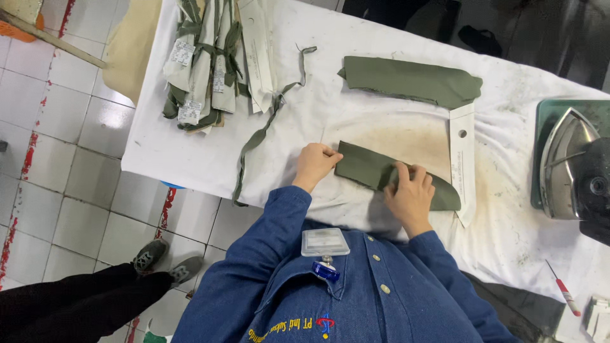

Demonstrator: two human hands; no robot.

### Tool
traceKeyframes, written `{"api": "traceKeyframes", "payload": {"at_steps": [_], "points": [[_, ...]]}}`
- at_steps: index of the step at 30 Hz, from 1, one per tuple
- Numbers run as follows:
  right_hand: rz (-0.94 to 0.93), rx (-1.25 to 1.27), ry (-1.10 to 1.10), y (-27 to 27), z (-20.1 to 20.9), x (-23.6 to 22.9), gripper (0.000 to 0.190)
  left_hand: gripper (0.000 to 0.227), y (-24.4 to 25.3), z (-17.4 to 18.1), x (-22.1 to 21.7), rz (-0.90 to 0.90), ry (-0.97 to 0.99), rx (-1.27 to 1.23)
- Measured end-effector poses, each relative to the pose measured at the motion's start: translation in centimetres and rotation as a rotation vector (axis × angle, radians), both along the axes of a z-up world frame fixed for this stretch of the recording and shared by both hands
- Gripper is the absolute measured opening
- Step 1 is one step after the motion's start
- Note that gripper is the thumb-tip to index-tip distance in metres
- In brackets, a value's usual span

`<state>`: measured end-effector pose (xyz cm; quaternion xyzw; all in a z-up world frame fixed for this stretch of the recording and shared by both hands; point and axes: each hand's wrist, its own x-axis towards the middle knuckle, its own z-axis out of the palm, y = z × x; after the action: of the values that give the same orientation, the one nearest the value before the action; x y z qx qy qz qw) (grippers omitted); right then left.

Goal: The person irons green fabric pieces on a white-covered table. They fold the fabric, place a template on it, and use an iron to press the material. The person repeats this process with multiple fabric pieces, moving them aside after ironing.

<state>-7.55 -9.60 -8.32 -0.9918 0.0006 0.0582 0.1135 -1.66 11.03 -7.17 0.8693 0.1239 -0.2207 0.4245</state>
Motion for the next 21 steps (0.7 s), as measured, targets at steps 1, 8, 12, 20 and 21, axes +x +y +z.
{"api": "traceKeyframes", "payload": {"at_steps": [1,8,12,20,21], "points": [[-0.005,-0.002,0.003,0.2,0.2,0.1,0.052,0.023,-0.1,0.1,-0.1,-0.005,0.003,-0.002],[-0.123,0.234,-0.099,-4.4,0.3,-1.0,0.036,0.023,-0.3,1.5,0.3,-0.018,-0.007,0.102],[-0.177,0.215,-0.312,-8.8,-0.9,-3.7,0.024,0.018,-0.8,-0.3,-0.2,-0.018,-0.134,0.224],[-0.089,0.015,-0.318,-9.2,-2.9,-4.6,0.02,0.032,-0.7,-1.8,0.5,-0.218,-0.509,0.227],[-0.099,-0.007,-0.289,-9.4,-3.0,-4.9,0.02,0.028,-0.6,-1.9,0.5,-0.243,-0.527,0.23]]}}
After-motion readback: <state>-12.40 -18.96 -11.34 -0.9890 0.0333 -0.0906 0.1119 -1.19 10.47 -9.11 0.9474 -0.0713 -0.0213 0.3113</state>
